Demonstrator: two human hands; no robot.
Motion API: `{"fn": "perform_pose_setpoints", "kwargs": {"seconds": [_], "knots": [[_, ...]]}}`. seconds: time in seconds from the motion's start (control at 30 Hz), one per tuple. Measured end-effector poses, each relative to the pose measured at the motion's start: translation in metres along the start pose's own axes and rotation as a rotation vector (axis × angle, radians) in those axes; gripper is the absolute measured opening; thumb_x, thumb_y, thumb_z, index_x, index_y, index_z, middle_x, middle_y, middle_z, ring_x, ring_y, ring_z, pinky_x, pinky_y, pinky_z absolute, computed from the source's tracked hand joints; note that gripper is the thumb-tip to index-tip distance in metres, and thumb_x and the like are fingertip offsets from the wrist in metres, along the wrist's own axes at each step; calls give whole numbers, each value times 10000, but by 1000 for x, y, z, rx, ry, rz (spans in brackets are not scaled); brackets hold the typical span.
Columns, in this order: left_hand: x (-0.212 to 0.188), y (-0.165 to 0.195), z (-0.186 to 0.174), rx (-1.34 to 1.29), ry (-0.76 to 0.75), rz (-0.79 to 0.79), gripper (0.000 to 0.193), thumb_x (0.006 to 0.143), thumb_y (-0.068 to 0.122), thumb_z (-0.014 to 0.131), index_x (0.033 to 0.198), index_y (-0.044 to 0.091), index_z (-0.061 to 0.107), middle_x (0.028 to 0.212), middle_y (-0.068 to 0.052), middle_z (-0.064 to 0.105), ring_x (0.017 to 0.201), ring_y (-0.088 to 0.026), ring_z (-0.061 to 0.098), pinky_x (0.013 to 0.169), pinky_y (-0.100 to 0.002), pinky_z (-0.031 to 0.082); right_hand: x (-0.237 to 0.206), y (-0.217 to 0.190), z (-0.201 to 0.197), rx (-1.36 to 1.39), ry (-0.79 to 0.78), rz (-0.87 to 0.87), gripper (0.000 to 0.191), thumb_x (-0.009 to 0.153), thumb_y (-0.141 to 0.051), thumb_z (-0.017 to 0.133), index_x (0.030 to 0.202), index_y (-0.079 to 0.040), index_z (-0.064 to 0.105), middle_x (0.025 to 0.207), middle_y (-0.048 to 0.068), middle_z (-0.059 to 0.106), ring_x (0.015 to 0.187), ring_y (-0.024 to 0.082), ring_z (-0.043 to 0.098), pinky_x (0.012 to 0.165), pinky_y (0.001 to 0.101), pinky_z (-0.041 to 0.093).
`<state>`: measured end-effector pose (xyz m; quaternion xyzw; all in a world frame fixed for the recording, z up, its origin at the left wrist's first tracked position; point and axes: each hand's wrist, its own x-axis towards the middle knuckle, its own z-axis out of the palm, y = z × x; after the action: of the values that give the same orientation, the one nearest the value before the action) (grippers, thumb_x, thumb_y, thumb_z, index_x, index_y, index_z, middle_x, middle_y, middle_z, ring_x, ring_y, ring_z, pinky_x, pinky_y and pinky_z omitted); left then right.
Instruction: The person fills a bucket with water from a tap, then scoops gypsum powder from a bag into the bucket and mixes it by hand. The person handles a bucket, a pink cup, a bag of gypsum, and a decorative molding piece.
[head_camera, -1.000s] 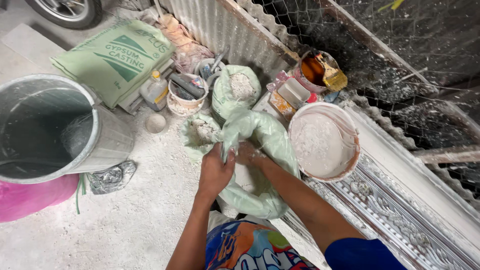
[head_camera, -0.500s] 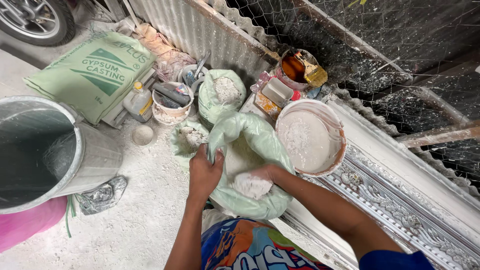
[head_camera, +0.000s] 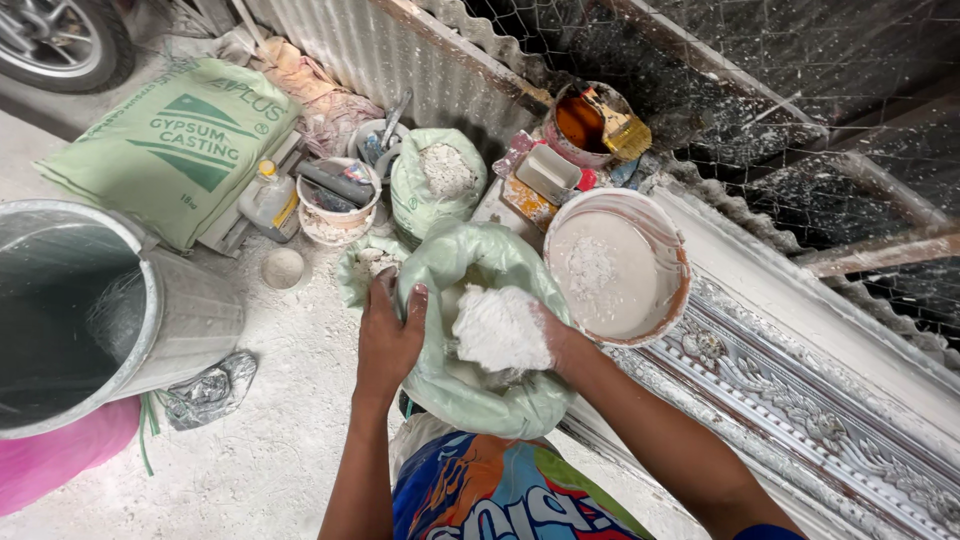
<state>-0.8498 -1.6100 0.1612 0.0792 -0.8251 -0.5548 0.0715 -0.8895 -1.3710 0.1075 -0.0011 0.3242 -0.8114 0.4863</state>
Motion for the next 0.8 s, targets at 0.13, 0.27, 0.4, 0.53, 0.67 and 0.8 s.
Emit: {"fn": "perform_pose_setpoints", "kwargs": {"seconds": [0.13, 0.27, 0.4, 0.53, 0.67, 0.8], "knots": [[4, 1, 4, 1, -8, -11, 520, 996, 274, 617, 1364, -63, 470, 1311, -333, 572, 1190, -476, 586, 1014, -496, 455, -39, -50, 11, -290, 127, -195, 358, 1035, -126, 566, 1341, 54, 613, 1194, 224, 703, 990, 295, 716, 829, 424, 589], [6, 3, 6, 19, -16, 3, 512, 992, 261, 616, 1367, -58, 477, 1318, -334, 564, 1213, -487, 563, 1042, -510, 432, -71, -88, -25, -160, 408, -294, 405, 998, -224, 486, 1295, 28, 598, 1135, 182, 738, 944, 280, 740, 812, 421, 616], [6, 3, 9, 27, -18, 1, 504, 1003, 257, 604, 1374, -58, 476, 1329, -336, 555, 1226, -491, 548, 1051, -513, 422, -98, -109, -89, -197, 789, -250, 508, 1023, -363, 387, 1300, 13, 589, 1110, 197, 740, 883, 301, 732, 791, 466, 576], [7, 2, 13, 44, -19, -2, 508, 1004, 263, 604, 1373, -63, 477, 1335, -340, 548, 1232, -492, 543, 1054, -512, 423, -106, -123, -141, -593, 1030, -149, 590, 1102, -417, 389, 1367, 67, 598, 1179, 273, 705, 917, 344, 682, 841, 521, 493], [10, 3, 15, 61, -6, 53, 543, 1005, 263, 610, 1391, -87, 457, 1345, -358, 534, 1245, -507, 526, 1063, -520, 413, -118, -135, -146, -663, 1058, -32, 535, 1101, -387, 425, 1451, 17, 465, 1387, 221, 535, 1177, 265, 551, 1026, 443, 424], [12, 6, 17, 69, 6, 93, 548, 1001, 263, 610, 1382, -102, 460, 1321, -370, 553, 1213, -514, 556, 1037, -518, 441, -133, -148, -92, -1107, 988, 167, 509, 891, 3, 571, 1357, 123, 406, 1504, 313, 464, 1283, 351, 580, 1083, 428, 519]]}}
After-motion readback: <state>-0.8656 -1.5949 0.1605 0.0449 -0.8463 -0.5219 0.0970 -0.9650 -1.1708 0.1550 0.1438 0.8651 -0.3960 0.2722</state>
